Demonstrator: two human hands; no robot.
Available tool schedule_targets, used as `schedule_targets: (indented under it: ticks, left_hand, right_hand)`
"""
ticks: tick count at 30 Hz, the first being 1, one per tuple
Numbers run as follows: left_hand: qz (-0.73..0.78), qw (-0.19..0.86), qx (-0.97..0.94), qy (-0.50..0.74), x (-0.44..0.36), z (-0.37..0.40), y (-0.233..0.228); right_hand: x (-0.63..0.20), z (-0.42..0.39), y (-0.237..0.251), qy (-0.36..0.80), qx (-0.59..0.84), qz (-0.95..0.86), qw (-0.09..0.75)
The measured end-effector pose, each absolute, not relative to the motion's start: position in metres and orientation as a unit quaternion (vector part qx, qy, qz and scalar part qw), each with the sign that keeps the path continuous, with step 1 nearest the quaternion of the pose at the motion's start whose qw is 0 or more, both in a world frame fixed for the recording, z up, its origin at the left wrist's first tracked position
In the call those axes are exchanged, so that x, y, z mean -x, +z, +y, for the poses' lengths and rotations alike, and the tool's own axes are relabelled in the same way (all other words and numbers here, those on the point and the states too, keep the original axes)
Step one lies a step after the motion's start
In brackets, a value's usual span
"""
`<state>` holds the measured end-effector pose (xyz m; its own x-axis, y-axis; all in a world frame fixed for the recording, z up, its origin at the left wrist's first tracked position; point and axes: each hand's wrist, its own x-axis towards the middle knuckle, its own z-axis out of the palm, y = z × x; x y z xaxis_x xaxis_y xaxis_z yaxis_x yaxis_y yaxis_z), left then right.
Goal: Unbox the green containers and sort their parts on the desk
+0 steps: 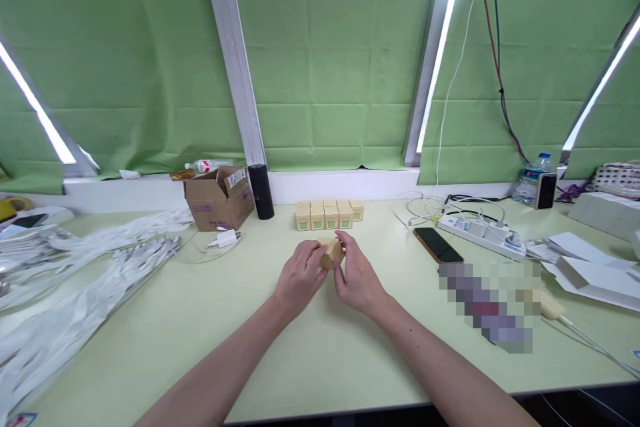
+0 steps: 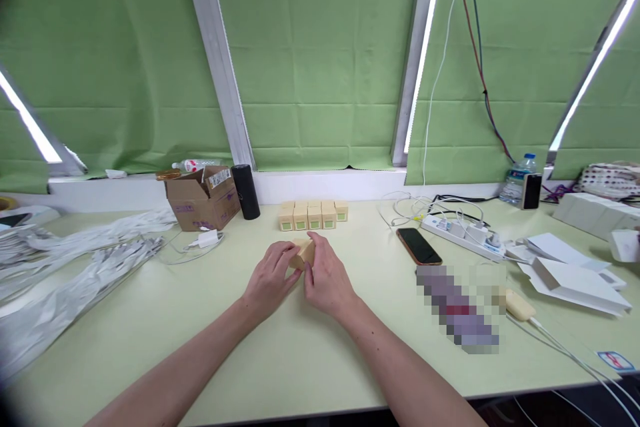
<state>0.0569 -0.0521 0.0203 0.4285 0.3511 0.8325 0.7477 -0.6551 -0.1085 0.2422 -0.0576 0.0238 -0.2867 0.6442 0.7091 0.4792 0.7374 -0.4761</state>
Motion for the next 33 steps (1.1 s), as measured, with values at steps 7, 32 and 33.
schedule_targets:
  ticks: [7, 32, 33]
  left_hand:
    - [-0.348, 0.247, 0.818, -0.385, -0.055, -0.051, 0.02]
    - [-0.419, 0.06, 0.787, -0.448, -0.053, -0.049, 0.012]
    - [-0.429, 0.043, 0.779, -0.455, -0.052, -0.048, 0.011]
  right_hand:
    - [-0.241, -0.057, 0.023, 0.072, 0.352, -0.815, 0.454]
    - [-0.251, -0.046, 0.031, 0.294, 0.382, -0.651, 0.586]
    - [-0.251, -0.046, 0.033, 0.319, 0.377, -0.632, 0.597]
